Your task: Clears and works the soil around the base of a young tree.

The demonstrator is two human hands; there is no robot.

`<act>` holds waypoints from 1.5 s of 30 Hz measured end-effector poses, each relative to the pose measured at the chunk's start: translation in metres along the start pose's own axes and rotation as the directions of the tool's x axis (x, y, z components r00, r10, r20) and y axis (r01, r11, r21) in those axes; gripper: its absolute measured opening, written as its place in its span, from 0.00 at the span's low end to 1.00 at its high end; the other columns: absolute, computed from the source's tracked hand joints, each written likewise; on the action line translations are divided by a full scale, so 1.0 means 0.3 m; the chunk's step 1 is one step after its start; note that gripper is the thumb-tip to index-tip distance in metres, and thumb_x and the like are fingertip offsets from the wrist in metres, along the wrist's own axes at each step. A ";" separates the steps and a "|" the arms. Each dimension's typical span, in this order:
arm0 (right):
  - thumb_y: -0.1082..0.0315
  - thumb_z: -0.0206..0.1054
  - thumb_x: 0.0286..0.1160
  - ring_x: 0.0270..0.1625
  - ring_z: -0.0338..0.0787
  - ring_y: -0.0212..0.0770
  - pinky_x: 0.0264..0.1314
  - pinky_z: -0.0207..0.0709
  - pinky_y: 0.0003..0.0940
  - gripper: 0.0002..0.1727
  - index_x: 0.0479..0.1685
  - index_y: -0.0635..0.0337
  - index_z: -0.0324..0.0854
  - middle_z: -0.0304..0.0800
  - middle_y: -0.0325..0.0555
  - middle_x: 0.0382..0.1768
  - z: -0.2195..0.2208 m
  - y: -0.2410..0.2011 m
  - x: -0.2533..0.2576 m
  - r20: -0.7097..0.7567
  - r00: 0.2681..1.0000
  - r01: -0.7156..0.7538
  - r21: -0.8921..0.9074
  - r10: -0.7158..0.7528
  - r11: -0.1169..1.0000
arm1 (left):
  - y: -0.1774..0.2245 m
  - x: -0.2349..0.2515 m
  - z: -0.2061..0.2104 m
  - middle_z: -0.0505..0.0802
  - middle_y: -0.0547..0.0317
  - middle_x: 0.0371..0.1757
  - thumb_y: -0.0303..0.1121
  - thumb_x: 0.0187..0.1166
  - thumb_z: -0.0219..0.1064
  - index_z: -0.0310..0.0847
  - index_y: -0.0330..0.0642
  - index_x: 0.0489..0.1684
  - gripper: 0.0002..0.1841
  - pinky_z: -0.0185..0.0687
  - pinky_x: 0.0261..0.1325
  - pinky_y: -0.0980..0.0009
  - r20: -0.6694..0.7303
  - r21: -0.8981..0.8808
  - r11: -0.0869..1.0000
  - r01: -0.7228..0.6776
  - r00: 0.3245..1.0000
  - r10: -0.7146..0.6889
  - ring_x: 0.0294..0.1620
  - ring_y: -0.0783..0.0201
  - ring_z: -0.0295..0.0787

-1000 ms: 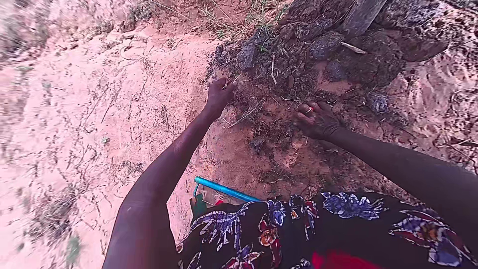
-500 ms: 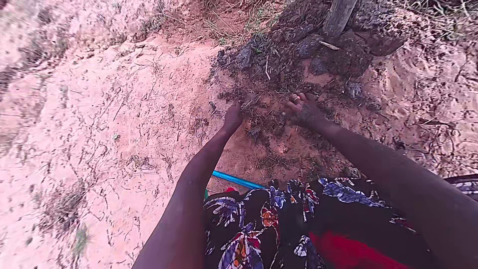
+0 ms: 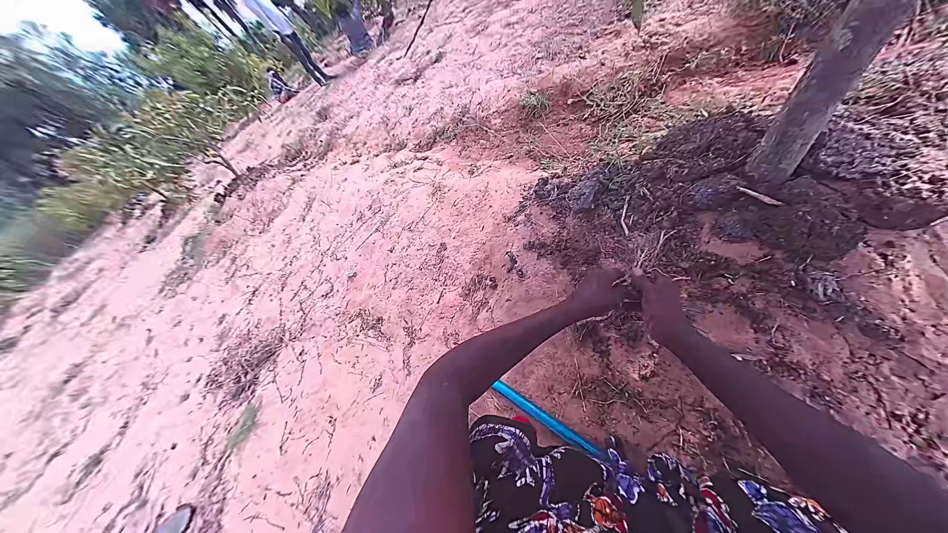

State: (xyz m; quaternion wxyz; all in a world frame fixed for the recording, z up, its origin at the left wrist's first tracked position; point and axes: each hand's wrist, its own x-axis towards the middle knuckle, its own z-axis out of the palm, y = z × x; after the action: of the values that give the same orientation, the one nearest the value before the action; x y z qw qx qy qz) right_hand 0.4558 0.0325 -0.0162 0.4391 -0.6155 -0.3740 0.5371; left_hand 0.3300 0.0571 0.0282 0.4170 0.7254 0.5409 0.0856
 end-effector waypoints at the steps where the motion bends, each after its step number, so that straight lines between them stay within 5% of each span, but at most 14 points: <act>1: 0.61 0.54 0.94 0.57 0.84 0.48 0.63 0.77 0.46 0.24 0.72 0.76 0.71 0.82 0.66 0.59 -0.017 0.014 0.006 -0.051 0.999 0.003 -0.017 -0.003 1.000 | 0.007 0.001 0.003 0.85 0.28 0.69 0.28 0.88 0.59 0.77 0.22 0.70 0.19 0.69 0.80 0.53 -0.034 -0.080 0.996 0.032 0.999 -0.035 0.73 0.44 0.81; 4: 0.59 0.54 0.94 0.72 0.79 0.61 0.73 0.70 0.59 0.27 0.79 0.75 0.67 0.76 0.73 0.72 -0.057 0.027 -0.003 -0.080 0.994 -0.085 -0.109 0.076 0.990 | -0.004 0.015 0.017 0.85 0.32 0.61 0.28 0.92 0.52 0.72 0.23 0.74 0.19 0.77 0.63 0.55 -0.151 -0.409 0.906 0.114 0.970 -0.190 0.56 0.50 0.83; 8: 0.55 0.49 0.96 0.77 0.77 0.54 0.78 0.70 0.52 0.30 0.84 0.73 0.61 0.73 0.68 0.77 -0.008 0.020 -0.069 0.049 0.998 -0.031 0.008 0.031 0.999 | 0.051 0.010 0.075 0.77 0.28 0.76 0.31 0.95 0.48 0.64 0.26 0.82 0.23 0.69 0.78 0.47 -0.173 -0.652 0.747 0.132 0.933 -0.315 0.76 0.42 0.75; 10: 0.53 0.45 0.97 0.91 0.60 0.57 0.90 0.56 0.54 0.36 0.94 0.68 0.45 0.53 0.69 0.91 0.018 0.004 -0.088 0.107 0.994 -0.033 0.142 0.018 0.989 | 0.088 0.009 0.109 0.75 0.28 0.79 0.35 0.96 0.46 0.61 0.26 0.84 0.24 0.68 0.80 0.49 -0.179 -0.694 0.706 0.144 0.914 -0.363 0.79 0.42 0.73; 11: 0.53 0.44 0.97 0.91 0.60 0.58 0.90 0.57 0.56 0.36 0.93 0.68 0.45 0.53 0.69 0.91 0.027 -0.006 -0.090 0.097 0.995 -0.029 0.155 0.014 0.987 | 0.107 0.006 0.113 0.75 0.28 0.79 0.36 0.97 0.45 0.63 0.26 0.83 0.24 0.69 0.80 0.49 -0.166 -0.727 0.668 0.157 0.904 -0.394 0.79 0.43 0.73; 14: 0.54 0.43 0.98 0.79 0.75 0.54 0.78 0.70 0.51 0.31 0.88 0.70 0.53 0.69 0.69 0.79 0.021 -0.046 -0.100 0.093 0.996 0.006 0.052 -0.011 0.999 | 0.142 -0.001 0.103 0.79 0.34 0.72 0.42 0.98 0.42 0.67 0.29 0.78 0.25 0.74 0.71 0.51 -0.096 -0.822 0.538 0.186 0.886 -0.453 0.70 0.47 0.77; 18: 0.55 0.41 0.98 0.78 0.76 0.55 0.79 0.70 0.52 0.32 0.89 0.71 0.51 0.71 0.71 0.78 -0.003 -0.093 -0.113 0.199 0.979 0.059 -0.036 -0.051 0.998 | 0.158 -0.032 0.075 0.79 0.37 0.73 0.50 0.97 0.35 0.66 0.34 0.80 0.30 0.74 0.71 0.51 -0.030 -0.851 0.492 0.183 0.919 -0.392 0.70 0.50 0.78; 22: 0.61 0.52 0.95 0.58 0.86 0.40 0.62 0.81 0.37 0.28 0.84 0.70 0.55 0.80 0.60 0.62 -0.024 -0.120 -0.087 0.263 0.957 0.147 -0.060 -0.126 0.987 | 0.166 -0.063 0.011 0.83 0.45 0.59 0.56 0.95 0.33 0.66 0.38 0.76 0.32 0.80 0.60 0.57 0.056 -0.895 0.412 0.172 0.959 -0.278 0.56 0.55 0.82; 24: 0.60 0.58 0.92 0.58 0.88 0.47 0.65 0.80 0.45 0.30 0.82 0.72 0.60 0.83 0.65 0.61 -0.029 -0.134 -0.080 0.242 0.958 0.187 -0.124 -0.153 0.975 | 0.162 -0.081 -0.006 0.85 0.50 0.47 0.60 0.93 0.33 0.70 0.42 0.65 0.32 0.84 0.50 0.58 0.067 -0.901 0.407 0.152 0.974 -0.216 0.47 0.57 0.85; 28: 0.61 0.61 0.90 0.55 0.87 0.47 0.63 0.78 0.48 0.23 0.71 0.74 0.73 0.86 0.63 0.53 -0.029 -0.145 -0.077 0.174 0.961 0.247 -0.182 -0.216 0.952 | 0.176 -0.139 -0.041 0.84 0.44 0.60 0.62 0.92 0.30 0.64 0.42 0.78 0.36 0.82 0.61 0.49 0.092 -0.899 0.422 0.116 0.993 -0.076 0.60 0.51 0.84; 35: 0.60 0.63 0.89 0.50 0.87 0.53 0.60 0.76 0.54 0.22 0.66 0.73 0.76 0.86 0.64 0.48 -0.073 -0.189 -0.118 0.310 0.928 0.327 -0.404 -0.208 0.855 | 0.177 -0.225 -0.051 0.80 0.44 0.65 0.57 0.94 0.32 0.63 0.43 0.76 0.30 0.80 0.58 0.49 0.157 -0.876 0.449 0.178 0.984 -0.084 0.61 0.50 0.81; 41: 0.61 0.59 0.91 0.37 0.80 0.51 0.45 0.72 0.54 0.18 0.55 0.73 0.78 0.79 0.58 0.33 -0.218 -0.376 -0.195 0.478 0.856 0.485 -0.613 -0.197 0.623 | 0.265 -0.294 -0.054 0.68 0.36 0.82 0.52 0.96 0.30 0.50 0.38 0.89 0.32 0.73 0.72 0.39 0.207 -0.905 0.400 0.142 0.971 0.124 0.78 0.41 0.71; 45: 0.63 0.63 0.89 0.33 0.81 0.53 0.40 0.72 0.55 0.16 0.47 0.72 0.80 0.79 0.57 0.28 -0.340 -0.405 -0.265 0.500 0.856 0.490 -0.707 -0.129 0.510 | 0.299 -0.319 0.011 0.64 0.36 0.87 0.50 0.96 0.30 0.49 0.40 0.91 0.31 0.74 0.73 0.40 0.329 -0.870 0.461 0.173 0.901 0.283 0.82 0.39 0.68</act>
State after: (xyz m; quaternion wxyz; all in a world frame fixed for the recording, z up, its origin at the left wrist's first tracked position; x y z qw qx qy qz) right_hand 0.5466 -0.0151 0.1285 0.1135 -0.5493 -0.7623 0.3229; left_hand 0.3575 -0.0327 0.1200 0.8364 0.4199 0.2865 0.2053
